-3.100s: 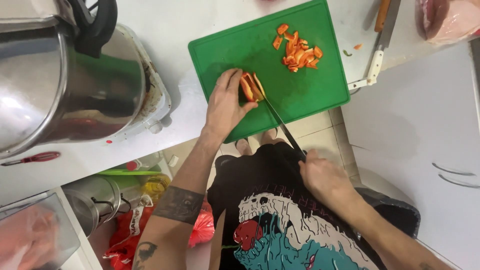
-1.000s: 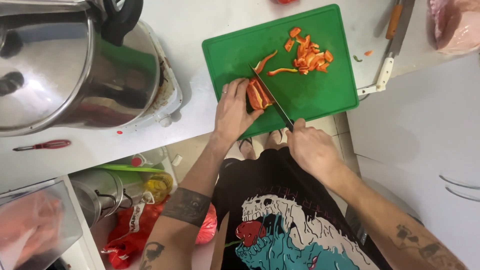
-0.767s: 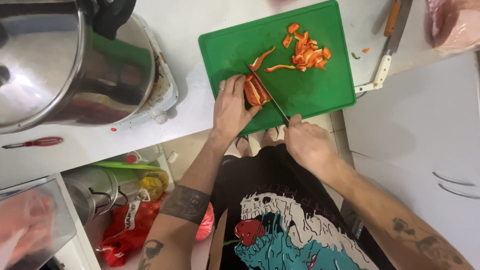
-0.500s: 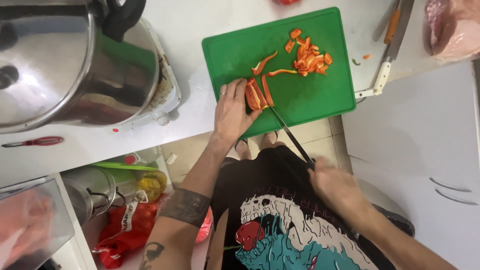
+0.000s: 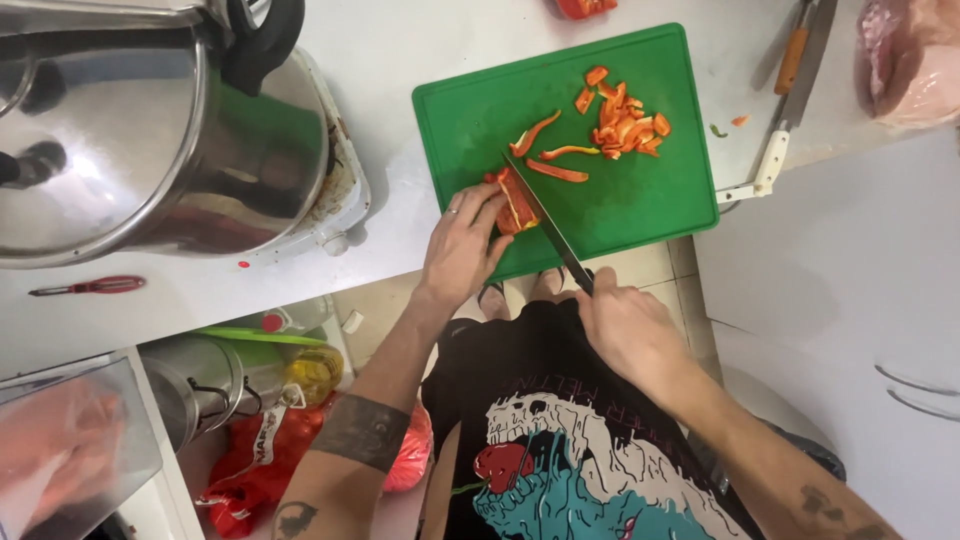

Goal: Cutting and dicing red bell peppers on a green cutting board using a kitchen knife.

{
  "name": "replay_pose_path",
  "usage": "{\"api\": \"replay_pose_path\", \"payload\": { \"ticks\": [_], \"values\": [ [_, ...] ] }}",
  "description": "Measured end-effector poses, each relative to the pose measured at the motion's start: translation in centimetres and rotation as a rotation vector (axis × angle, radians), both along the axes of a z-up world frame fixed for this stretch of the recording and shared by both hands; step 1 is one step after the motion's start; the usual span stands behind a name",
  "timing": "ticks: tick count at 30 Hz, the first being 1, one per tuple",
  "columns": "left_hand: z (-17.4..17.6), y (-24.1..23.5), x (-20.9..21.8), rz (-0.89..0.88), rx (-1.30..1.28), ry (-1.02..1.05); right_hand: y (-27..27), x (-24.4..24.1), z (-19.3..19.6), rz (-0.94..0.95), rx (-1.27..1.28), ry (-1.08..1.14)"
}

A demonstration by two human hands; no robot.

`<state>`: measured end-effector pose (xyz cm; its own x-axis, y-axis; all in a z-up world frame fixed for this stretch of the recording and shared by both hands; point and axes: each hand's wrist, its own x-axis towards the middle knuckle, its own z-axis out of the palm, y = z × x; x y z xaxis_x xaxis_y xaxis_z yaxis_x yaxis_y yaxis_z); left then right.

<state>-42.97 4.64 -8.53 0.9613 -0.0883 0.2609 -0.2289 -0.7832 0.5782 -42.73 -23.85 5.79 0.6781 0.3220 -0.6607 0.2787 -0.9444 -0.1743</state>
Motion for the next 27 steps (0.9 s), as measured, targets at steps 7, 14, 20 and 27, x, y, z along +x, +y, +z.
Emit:
{"api": "replay_pose_path", "payload": {
  "ticks": [7, 14, 20, 27],
  "values": [
    [-3.9, 0.2, 0.3, -0.007, 0.041, -0.037, 1.5, 1.4, -2.4, 0.059, -0.003, -0.061],
    [-4.0, 0.0, 0.2, 0.036, 0.069, -0.079, 2.7, 1.5, -0.6, 0.06, -0.066, 0.01],
    [-4.8, -0.2, 0.4, 0.063, 0.081, -0.122, -3.3, -3.4, 2.2, 0.008, -0.209, 0.127],
    [-5.2, 0.1, 0.3, 0.052, 0.041, -0.144, -3.7, -3.1, 2.1, 0.014, -0.164, -0.027]
  ]
}}
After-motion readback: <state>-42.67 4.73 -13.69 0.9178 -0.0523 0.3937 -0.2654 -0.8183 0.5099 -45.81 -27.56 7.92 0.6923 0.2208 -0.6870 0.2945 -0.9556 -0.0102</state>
